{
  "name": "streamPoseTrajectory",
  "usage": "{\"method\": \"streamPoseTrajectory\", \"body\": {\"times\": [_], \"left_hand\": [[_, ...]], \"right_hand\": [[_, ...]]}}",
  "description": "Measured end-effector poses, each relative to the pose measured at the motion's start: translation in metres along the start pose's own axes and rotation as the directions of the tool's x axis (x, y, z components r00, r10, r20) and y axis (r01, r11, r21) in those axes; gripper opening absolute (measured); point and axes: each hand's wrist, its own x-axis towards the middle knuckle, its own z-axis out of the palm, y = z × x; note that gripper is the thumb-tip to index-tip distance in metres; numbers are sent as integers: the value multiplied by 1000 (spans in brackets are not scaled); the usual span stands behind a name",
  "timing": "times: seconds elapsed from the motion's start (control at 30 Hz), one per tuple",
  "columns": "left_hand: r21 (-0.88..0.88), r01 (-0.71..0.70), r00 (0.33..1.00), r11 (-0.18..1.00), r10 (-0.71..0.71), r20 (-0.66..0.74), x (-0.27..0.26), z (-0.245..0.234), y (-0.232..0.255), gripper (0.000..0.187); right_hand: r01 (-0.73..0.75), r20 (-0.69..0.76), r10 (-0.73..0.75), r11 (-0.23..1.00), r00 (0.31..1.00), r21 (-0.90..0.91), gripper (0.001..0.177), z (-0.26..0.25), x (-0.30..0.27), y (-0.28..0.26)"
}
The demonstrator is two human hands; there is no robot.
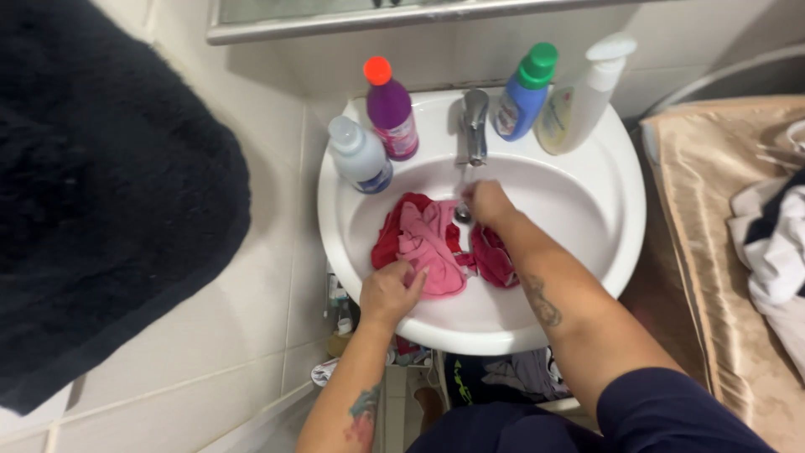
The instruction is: The person picks up clothing items one at a time from a basket beneath a sink and places them into the sink bowl.
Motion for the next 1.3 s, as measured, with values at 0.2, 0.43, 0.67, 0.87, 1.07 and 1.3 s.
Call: {"method": "streamPoseTrajectory", "body": {"times": [0.2,0.43,0.67,0.87,1.07,1.3], "left_hand": [[46,-20,1000,999,20,-12,3,-1,1,35],[30,-1,1000,1000,1,-2,3,-1,1,36],[30,9,1000,1000,-10,21,4,-2,0,36],[16,30,999,999,-31,32,5,-4,2,36],[5,14,1000,1000,-14,24,6,-4,1,36],[16,4,1000,1000,-4,23,6,-1,-1,36]], "right_hand": [[119,25,-117,949,993,-293,21,32,-9,0],[187,98,-162,913,982,-362,23,17,-3,4],[283,187,-223,859,957,-426,23,14,17,8],[-289,265,131,224,955,931,29,-8,36,-13],[-431,782,-76,799,619,419,30,-26,1,-52],[-341,353,32,346,935,874,35,-49,15,-7]]}}
